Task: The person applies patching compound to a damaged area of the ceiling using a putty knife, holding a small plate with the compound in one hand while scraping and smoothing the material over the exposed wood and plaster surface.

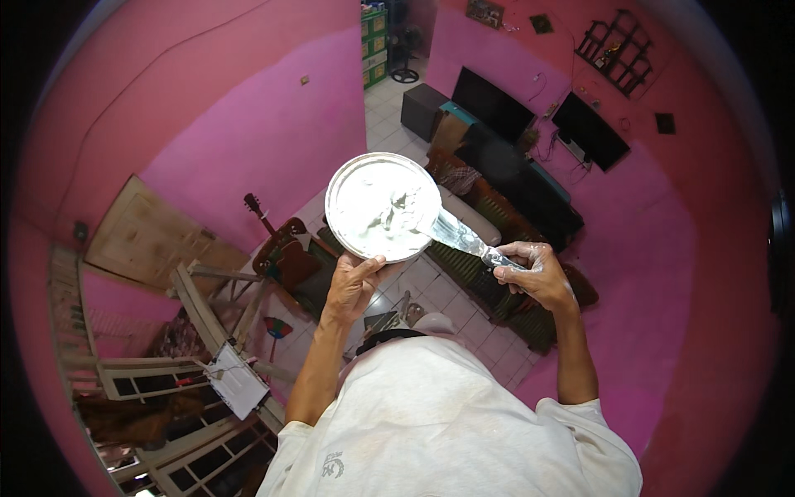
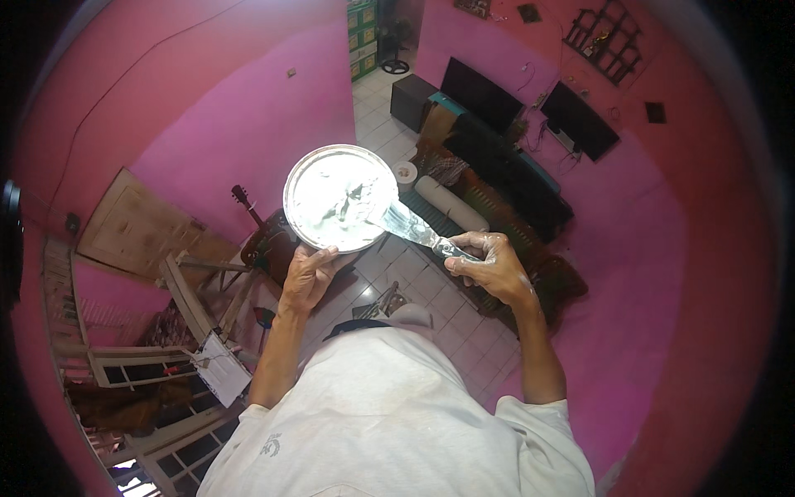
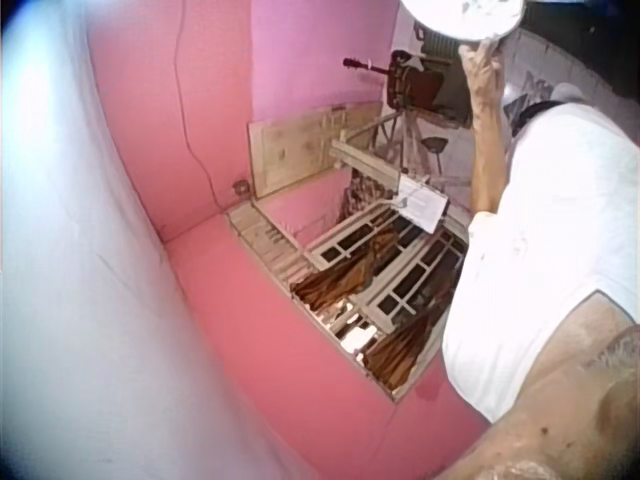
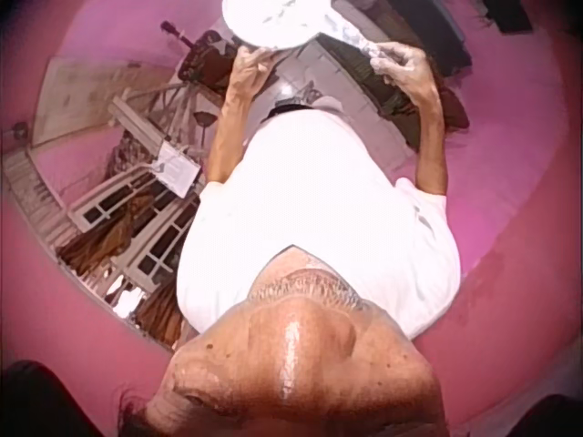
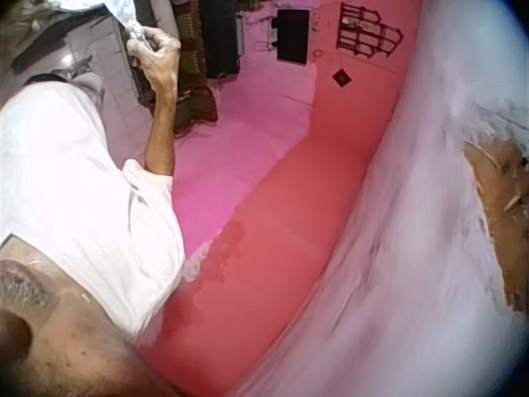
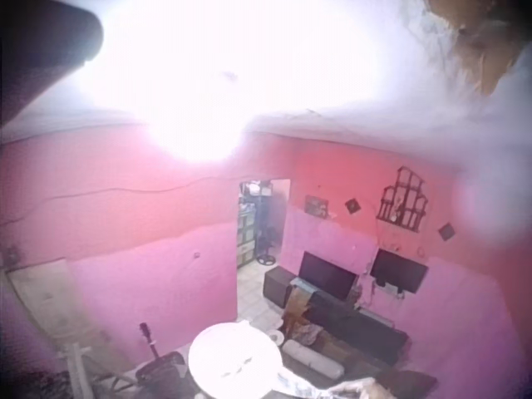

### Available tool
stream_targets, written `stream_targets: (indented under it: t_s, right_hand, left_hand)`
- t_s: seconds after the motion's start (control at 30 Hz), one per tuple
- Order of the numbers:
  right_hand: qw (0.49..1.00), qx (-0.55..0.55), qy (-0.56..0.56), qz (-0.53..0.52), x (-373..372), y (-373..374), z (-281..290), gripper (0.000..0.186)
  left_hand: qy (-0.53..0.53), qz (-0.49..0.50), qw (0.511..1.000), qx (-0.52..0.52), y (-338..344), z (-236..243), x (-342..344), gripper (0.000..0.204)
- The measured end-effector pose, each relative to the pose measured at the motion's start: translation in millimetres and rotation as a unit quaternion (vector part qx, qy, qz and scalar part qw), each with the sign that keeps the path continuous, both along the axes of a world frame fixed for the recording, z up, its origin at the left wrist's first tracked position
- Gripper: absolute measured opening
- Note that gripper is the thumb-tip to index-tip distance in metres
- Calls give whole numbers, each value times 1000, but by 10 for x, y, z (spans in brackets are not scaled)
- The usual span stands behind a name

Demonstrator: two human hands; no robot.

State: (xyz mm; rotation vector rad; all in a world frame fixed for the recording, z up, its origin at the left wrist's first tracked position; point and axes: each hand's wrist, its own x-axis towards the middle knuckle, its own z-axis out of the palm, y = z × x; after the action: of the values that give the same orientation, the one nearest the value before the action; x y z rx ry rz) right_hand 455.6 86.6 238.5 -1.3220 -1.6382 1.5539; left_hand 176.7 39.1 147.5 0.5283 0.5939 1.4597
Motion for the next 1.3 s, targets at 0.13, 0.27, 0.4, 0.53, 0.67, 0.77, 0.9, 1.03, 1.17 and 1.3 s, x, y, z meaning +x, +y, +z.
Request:
stream_targets:
  t_s: [0.13,0.27,0.4,0.53,0.67,0.77,0.9,1.03,1.17,1.3]
  right_hand:
    - [999,28,-42,17,25,148,-69,26]
    - [995,34,-88,44,67,293,-86,27]
    - [992,26,-100,71,58,441,-140,29]
    - [991,19,-93,89,26,518,-201,30]
    - [995,-31,-46,85,14,505,-309,32]
    - [994,-25,-28,100,-31,493,-374,32]
    - [992,-34,-29,118,-191,485,-398,32]
    - [993,-63,4,97,-284,403,-519,33]
    - [995,-64,5,75,-357,234,-526,34]
    - [998,-50,-12,46,-464,84,-393,35]
  left_hand:
    - [-1,6,1000,4,55,-130,7,47]
    - [15,22,1000,4,92,-218,17,46]
    - [11,22,1000,-11,94,-206,13,45]
    - [24,12,1000,-11,104,-157,1,46]
    - [26,13,999,-23,100,-104,-5,42]
    - [31,-10,999,-31,100,-66,-47,45]
    - [39,-37,998,-34,129,-49,-126,44]
    - [64,-46,996,-39,159,-94,-161,44]
    - [58,-37,996,-58,133,-30,-138,42]
    - [61,-35,996,-56,134,-48,-152,41]
